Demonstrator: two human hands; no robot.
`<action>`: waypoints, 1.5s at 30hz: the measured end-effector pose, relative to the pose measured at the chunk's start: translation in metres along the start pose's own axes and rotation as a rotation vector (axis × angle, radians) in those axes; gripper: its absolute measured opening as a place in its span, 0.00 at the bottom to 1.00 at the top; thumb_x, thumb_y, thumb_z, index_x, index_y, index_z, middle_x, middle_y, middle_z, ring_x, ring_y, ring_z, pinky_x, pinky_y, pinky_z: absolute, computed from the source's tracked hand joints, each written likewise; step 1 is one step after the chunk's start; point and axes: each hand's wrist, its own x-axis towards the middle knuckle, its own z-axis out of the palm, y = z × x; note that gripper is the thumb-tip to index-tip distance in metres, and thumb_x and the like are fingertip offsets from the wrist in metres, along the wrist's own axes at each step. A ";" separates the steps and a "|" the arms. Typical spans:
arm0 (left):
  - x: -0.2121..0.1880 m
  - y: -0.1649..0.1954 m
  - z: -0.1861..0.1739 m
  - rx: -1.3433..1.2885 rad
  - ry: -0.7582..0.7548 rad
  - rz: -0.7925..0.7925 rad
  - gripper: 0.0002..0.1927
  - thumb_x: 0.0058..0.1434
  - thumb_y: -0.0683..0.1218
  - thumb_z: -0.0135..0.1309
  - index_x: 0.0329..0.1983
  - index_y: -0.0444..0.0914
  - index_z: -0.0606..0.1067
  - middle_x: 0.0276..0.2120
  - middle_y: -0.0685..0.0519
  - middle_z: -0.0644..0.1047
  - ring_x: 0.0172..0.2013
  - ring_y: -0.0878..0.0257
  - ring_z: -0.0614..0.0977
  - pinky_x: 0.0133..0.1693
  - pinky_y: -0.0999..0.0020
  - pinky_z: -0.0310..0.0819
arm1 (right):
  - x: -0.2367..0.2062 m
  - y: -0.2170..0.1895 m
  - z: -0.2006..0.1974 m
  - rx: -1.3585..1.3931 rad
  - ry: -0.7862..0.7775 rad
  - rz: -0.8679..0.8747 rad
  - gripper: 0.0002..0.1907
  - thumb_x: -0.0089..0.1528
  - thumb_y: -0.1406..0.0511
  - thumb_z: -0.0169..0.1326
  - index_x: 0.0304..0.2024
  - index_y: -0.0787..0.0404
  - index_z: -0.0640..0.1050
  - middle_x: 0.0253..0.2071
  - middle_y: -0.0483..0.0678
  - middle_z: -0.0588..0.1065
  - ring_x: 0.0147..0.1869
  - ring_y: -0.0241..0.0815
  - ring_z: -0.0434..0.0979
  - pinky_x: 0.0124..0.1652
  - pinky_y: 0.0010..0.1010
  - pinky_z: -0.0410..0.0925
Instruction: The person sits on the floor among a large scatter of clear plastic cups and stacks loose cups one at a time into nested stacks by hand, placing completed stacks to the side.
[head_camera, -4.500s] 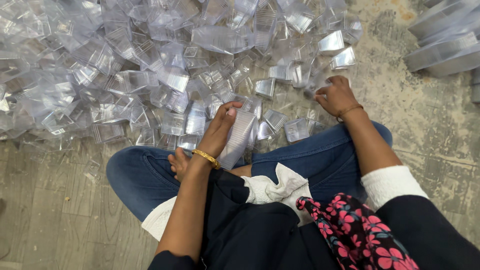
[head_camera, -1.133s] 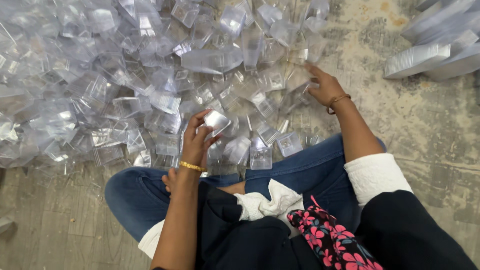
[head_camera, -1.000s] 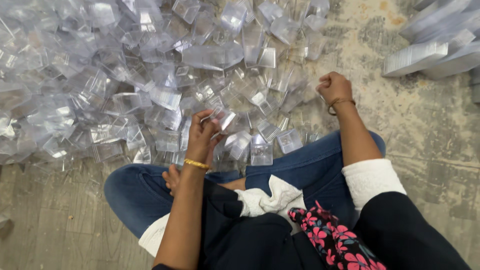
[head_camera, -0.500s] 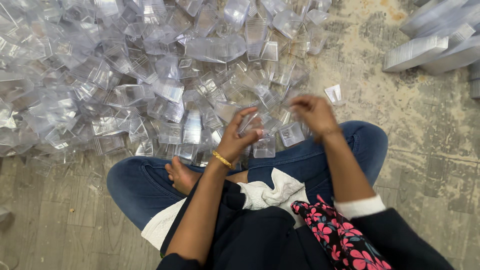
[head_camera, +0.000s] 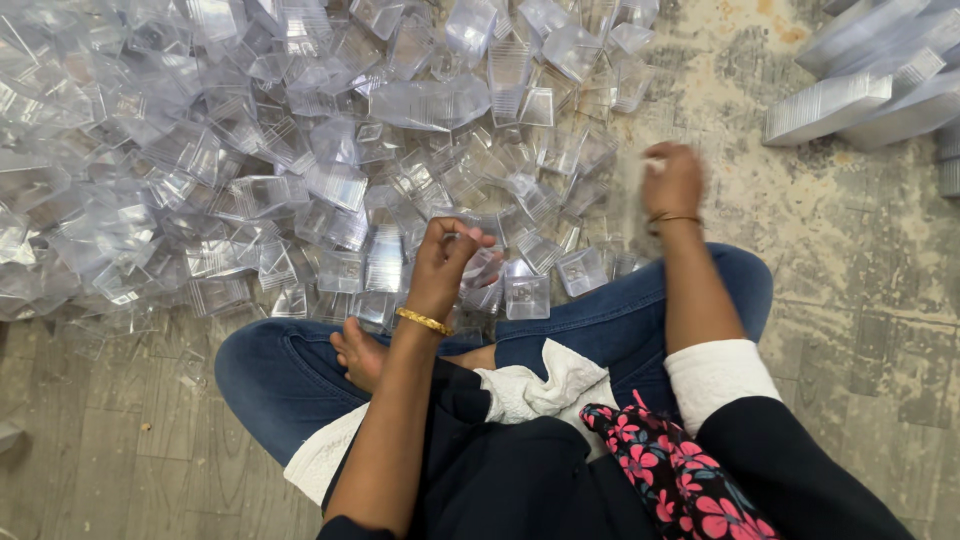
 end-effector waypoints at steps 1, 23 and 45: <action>-0.001 0.001 -0.003 0.000 0.012 0.009 0.13 0.66 0.50 0.57 0.45 0.41 0.67 0.42 0.46 0.80 0.41 0.56 0.85 0.35 0.59 0.84 | 0.004 0.009 -0.005 -0.103 -0.036 0.038 0.13 0.54 0.69 0.63 0.42 0.57 0.84 0.49 0.58 0.76 0.53 0.59 0.75 0.52 0.45 0.70; 0.014 -0.001 0.013 -0.040 0.043 -0.102 0.19 0.66 0.59 0.50 0.46 0.39 0.70 0.47 0.49 0.78 0.39 0.55 0.86 0.34 0.62 0.86 | 0.033 -0.038 0.012 0.192 -0.140 -0.127 0.16 0.61 0.62 0.62 0.48 0.64 0.81 0.47 0.54 0.80 0.49 0.49 0.81 0.50 0.36 0.72; 0.012 -0.019 -0.014 0.320 -0.113 0.084 0.16 0.69 0.54 0.55 0.47 0.37 0.76 0.47 0.48 0.78 0.49 0.63 0.78 0.53 0.68 0.70 | -0.035 -0.049 -0.038 0.130 -0.462 0.124 0.13 0.63 0.61 0.58 0.46 0.61 0.79 0.44 0.55 0.81 0.47 0.51 0.82 0.47 0.41 0.74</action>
